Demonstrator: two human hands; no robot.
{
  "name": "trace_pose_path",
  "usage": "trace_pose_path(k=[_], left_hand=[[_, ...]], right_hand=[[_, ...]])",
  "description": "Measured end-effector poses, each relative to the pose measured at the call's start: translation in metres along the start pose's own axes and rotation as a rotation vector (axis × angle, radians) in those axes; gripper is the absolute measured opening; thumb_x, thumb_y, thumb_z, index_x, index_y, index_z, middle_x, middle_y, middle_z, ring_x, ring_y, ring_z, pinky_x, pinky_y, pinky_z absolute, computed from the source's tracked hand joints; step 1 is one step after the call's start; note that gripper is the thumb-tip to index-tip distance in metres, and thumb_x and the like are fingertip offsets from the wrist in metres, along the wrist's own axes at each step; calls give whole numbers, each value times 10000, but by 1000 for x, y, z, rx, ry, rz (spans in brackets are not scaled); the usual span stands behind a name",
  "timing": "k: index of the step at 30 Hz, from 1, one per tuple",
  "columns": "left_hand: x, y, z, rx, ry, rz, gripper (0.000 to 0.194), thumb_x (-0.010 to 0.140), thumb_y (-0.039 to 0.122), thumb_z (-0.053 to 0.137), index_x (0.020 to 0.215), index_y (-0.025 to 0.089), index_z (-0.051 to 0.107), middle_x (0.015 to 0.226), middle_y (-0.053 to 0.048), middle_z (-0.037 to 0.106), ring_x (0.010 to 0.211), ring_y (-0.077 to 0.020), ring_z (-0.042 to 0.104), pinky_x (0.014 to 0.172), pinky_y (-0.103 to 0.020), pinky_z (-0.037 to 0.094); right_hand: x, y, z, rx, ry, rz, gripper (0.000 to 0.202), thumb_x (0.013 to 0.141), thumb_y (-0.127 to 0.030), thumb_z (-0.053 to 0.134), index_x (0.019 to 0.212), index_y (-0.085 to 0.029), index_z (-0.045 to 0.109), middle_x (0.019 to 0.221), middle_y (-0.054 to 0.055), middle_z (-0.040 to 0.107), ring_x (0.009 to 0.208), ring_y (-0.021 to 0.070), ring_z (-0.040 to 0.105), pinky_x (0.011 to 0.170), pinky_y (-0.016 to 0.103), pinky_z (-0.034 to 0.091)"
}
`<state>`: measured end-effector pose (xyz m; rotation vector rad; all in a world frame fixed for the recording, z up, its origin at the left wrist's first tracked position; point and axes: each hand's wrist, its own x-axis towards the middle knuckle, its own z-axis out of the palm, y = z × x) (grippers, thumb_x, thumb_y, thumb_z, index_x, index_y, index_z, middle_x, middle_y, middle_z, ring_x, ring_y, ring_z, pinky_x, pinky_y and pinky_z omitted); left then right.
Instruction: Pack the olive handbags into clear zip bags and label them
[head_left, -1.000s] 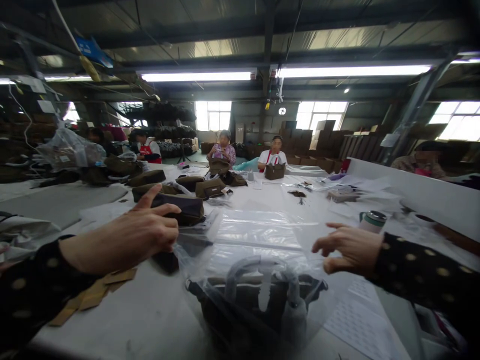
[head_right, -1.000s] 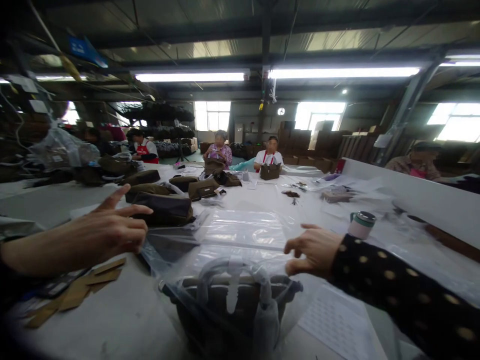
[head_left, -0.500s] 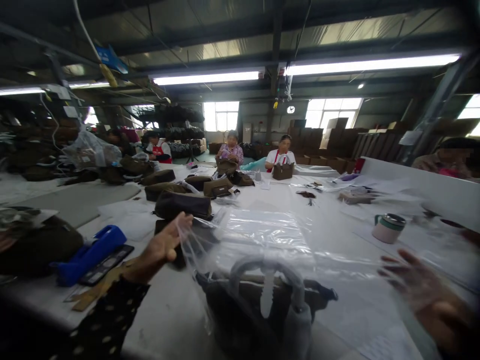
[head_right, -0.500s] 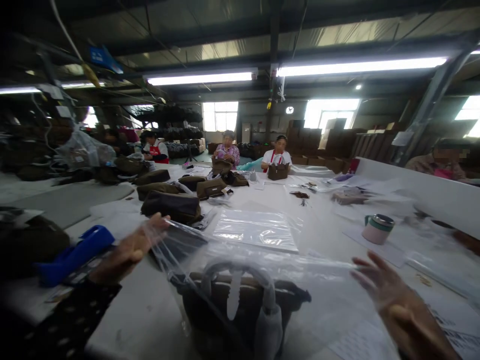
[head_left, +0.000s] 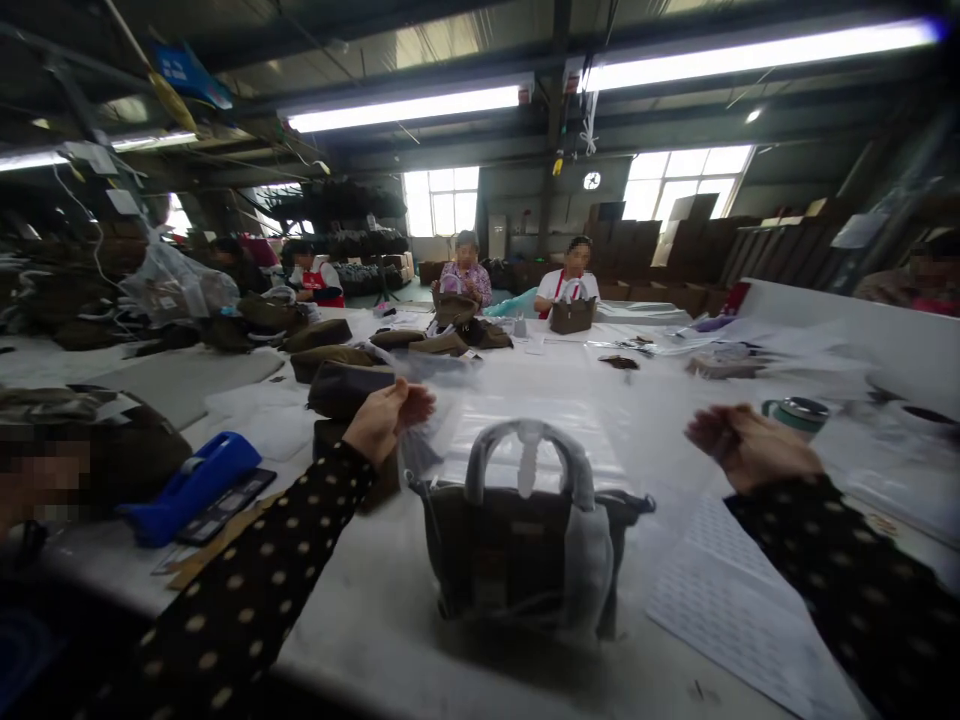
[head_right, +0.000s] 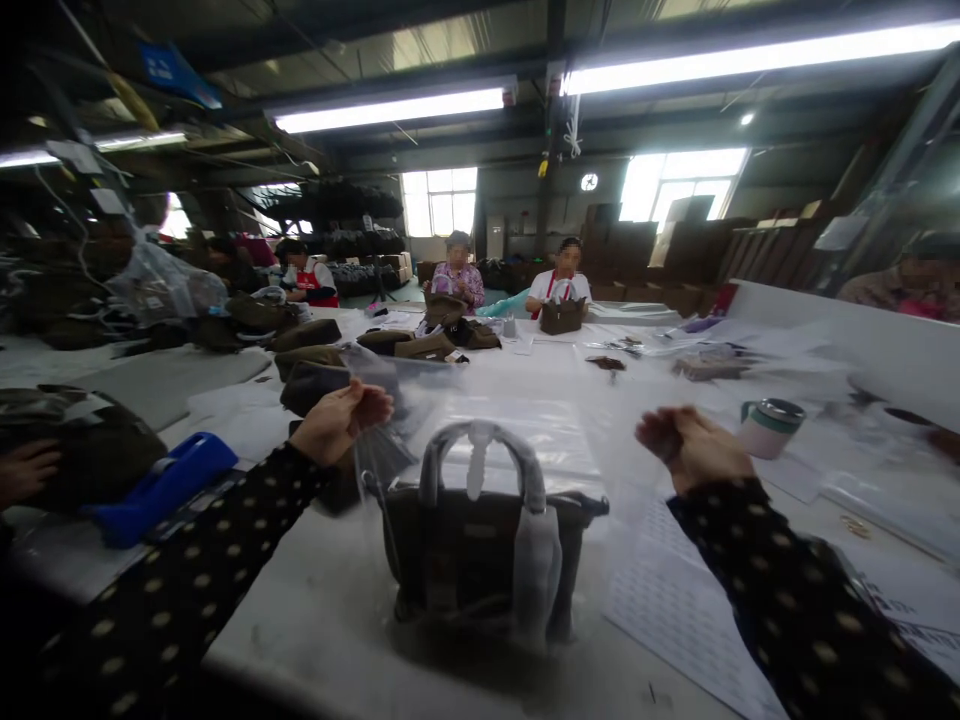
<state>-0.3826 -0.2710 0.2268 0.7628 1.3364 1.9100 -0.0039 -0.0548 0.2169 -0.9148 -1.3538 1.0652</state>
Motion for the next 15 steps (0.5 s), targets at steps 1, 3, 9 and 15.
trace_pose_path(k=[1,3,9,15], left_hand=[[17,8,5,8,2,5,255,878,289,471,772,87,586,685,-80,680,595,-150,650,622,-293,528],[41,26,11,13,-10,43,254,890,283,448,761,98,565,658,-64,673,582,-141,647,608,-278,526],[7,24,-20,94,-172,118,245,813,377,569,773,136,595,612,-37,677,595,-149,655,642,-263,514],[-72,-110,-69,442,-526,-134,453,777,549,521,779,113,642,753,-120,711,737,-223,670,786,-374,486]], right_hand=[[17,-12,16,55,23,56,159,878,-160,372,733,-138,433,672,27,532,577,103,598,674,371,515],[42,-37,36,185,68,140,144,863,-138,410,725,-130,445,681,11,521,581,83,585,703,360,501],[21,-17,-11,246,-29,15,120,794,-246,581,704,-174,546,702,31,568,659,132,622,817,349,469],[-81,138,-76,-85,-400,213,384,603,-582,680,604,-202,624,624,79,619,651,238,625,758,430,500]])
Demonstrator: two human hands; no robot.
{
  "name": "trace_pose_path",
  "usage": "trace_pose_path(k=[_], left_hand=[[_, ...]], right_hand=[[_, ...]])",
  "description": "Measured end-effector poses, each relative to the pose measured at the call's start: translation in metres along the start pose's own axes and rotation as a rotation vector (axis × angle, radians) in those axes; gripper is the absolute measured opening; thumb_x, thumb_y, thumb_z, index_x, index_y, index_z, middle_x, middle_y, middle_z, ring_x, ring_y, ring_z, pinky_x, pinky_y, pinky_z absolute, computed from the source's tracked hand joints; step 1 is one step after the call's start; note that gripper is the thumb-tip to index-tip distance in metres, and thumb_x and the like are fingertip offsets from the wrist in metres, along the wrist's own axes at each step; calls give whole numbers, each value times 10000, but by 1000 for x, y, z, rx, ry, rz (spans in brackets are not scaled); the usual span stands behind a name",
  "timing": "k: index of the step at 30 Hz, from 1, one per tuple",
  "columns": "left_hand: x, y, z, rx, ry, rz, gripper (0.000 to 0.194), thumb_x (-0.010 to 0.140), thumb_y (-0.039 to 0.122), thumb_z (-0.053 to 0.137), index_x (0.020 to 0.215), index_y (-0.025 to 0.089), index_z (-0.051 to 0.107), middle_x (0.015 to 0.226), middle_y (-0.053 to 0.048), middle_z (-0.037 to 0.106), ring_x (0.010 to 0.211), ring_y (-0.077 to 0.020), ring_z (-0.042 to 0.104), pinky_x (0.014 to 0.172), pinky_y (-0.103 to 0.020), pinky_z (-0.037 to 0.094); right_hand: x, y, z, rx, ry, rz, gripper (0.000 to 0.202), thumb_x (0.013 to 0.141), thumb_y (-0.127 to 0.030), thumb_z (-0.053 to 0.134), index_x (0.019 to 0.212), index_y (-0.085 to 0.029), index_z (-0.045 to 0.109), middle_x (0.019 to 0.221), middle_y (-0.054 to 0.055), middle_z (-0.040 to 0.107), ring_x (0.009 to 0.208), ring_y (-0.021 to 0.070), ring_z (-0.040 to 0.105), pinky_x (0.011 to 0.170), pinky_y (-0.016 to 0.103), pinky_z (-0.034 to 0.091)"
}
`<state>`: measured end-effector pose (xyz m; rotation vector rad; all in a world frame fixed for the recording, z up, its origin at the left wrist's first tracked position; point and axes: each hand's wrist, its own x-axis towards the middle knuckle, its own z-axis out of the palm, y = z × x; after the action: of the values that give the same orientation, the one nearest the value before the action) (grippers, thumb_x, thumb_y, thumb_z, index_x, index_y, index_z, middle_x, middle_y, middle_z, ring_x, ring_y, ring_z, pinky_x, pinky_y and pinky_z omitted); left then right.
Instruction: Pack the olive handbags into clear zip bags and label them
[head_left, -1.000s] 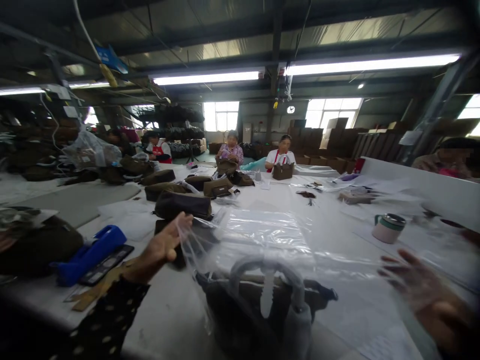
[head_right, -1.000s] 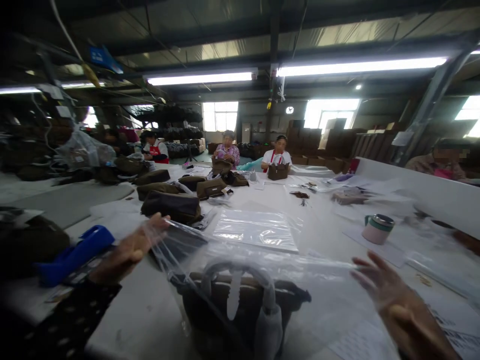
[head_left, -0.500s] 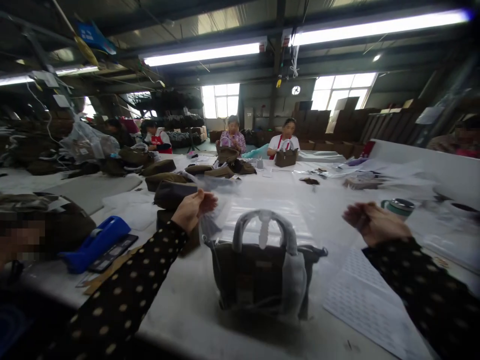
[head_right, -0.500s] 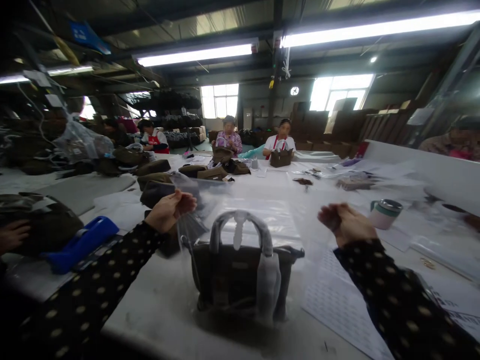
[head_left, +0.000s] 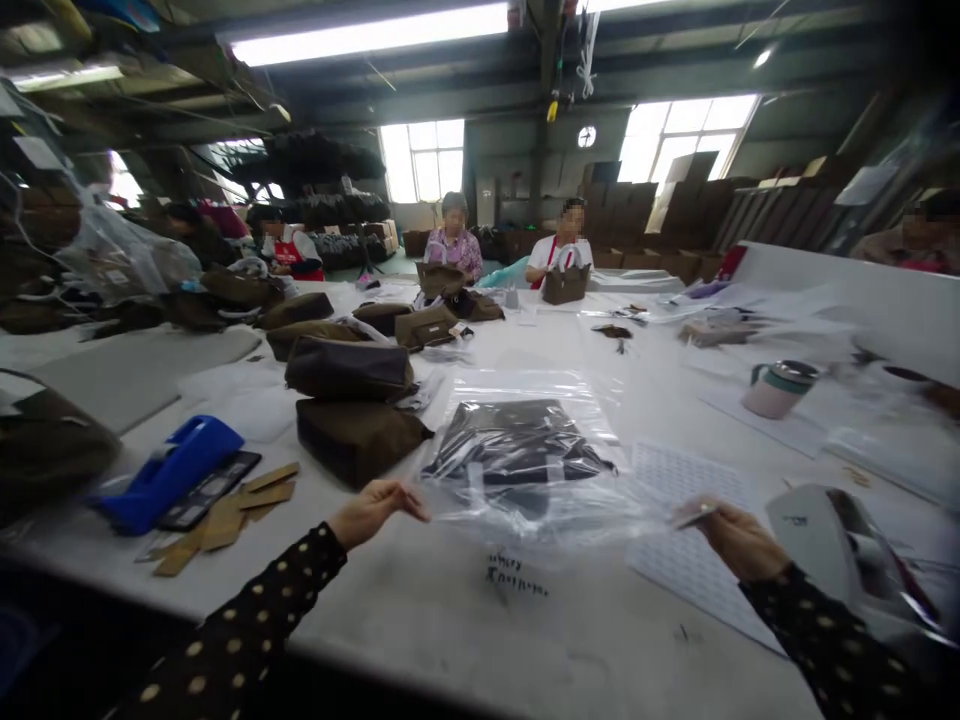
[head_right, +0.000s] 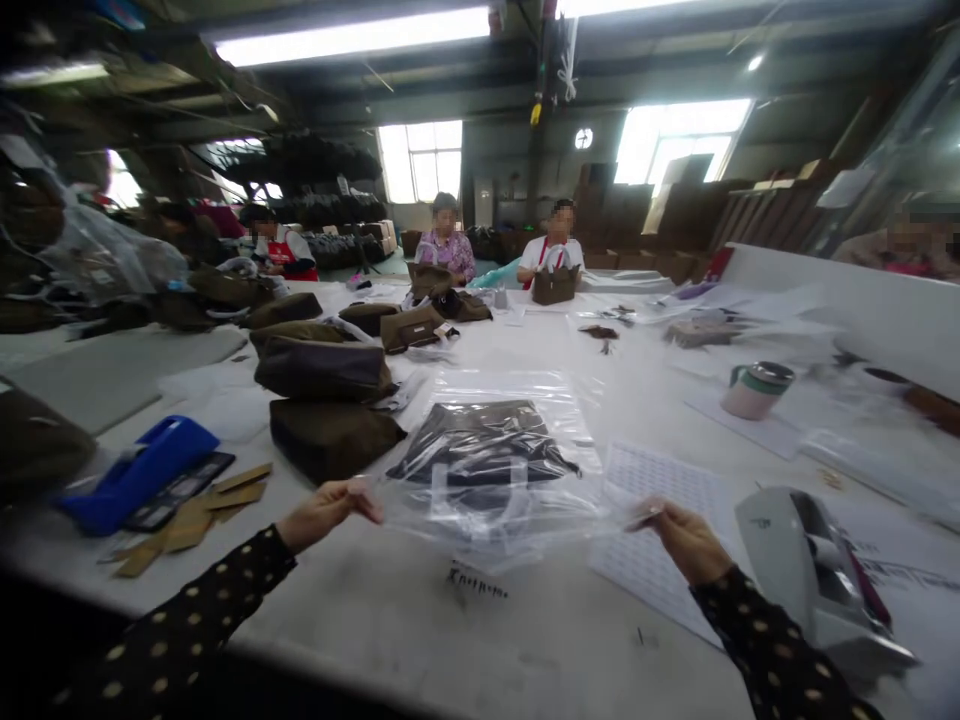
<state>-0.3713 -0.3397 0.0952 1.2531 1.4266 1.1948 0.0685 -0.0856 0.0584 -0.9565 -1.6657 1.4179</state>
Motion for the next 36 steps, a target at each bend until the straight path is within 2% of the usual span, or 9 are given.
trace_pose_path(k=[3,7,12,14,16,19,25,30,36], left_hand=[[-21,-50,24,66,-132,-103,476,818,544,452,824,117,660,834,-115,710,812,-207,660,827,-362,470],[-44,-67,33,76,-176,-134,333,789,449,556,888,156,679,1021,-115,673,972,-200,607,905,-358,424],[-59,-61,24,59,-212,-41,234,717,396,652,759,171,699,979,-113,676,968,-225,604,893,-401,430],[-64,-58,21,83,-254,-23,251,729,410,637,763,169,699,976,-117,674,971,-227,600,894,-407,429],[-66,-52,20,127,-270,0,265,773,407,591,790,164,695,951,-112,677,972,-219,595,907,-404,420],[-55,-32,25,234,-177,60,280,836,378,510,807,155,676,870,-88,678,919,-191,597,908,-368,415],[31,5,65,747,95,201,256,865,361,467,837,196,660,867,-43,630,867,-164,553,842,-305,405],[74,-16,112,955,233,165,237,856,340,475,812,167,631,832,-86,590,802,-208,546,737,-337,426],[50,-53,163,963,368,87,302,905,291,346,1037,124,559,984,-141,573,956,-247,525,847,-403,414]], right_hand=[[-41,35,2,-208,-69,122,457,675,-638,568,653,-184,617,665,83,637,676,246,621,740,449,500],[-83,1,24,-531,-91,-115,534,742,-551,550,1126,-180,527,1166,138,551,1127,283,480,962,481,371],[-129,-12,133,-807,-454,-456,1100,464,-711,659,1328,-107,345,1289,211,420,1184,367,377,974,537,325],[-145,9,173,-875,-507,-473,926,468,-605,729,1222,-124,487,1214,193,498,1098,355,451,910,511,389],[-155,32,195,-894,-493,-462,355,688,-384,662,970,-170,631,1044,125,601,951,277,536,817,426,447],[-158,51,200,-805,-438,-329,277,865,-192,390,738,-183,636,790,60,627,778,188,566,721,321,450],[-156,59,211,-310,-433,340,423,805,-498,425,578,-177,579,539,16,570,524,154,522,540,282,391],[-160,84,228,-14,-356,586,489,674,-618,507,486,-168,543,428,-16,433,392,91,345,426,253,259],[-154,72,226,-224,-433,659,426,734,-523,478,608,-141,619,483,-4,496,311,81,382,315,221,211]])
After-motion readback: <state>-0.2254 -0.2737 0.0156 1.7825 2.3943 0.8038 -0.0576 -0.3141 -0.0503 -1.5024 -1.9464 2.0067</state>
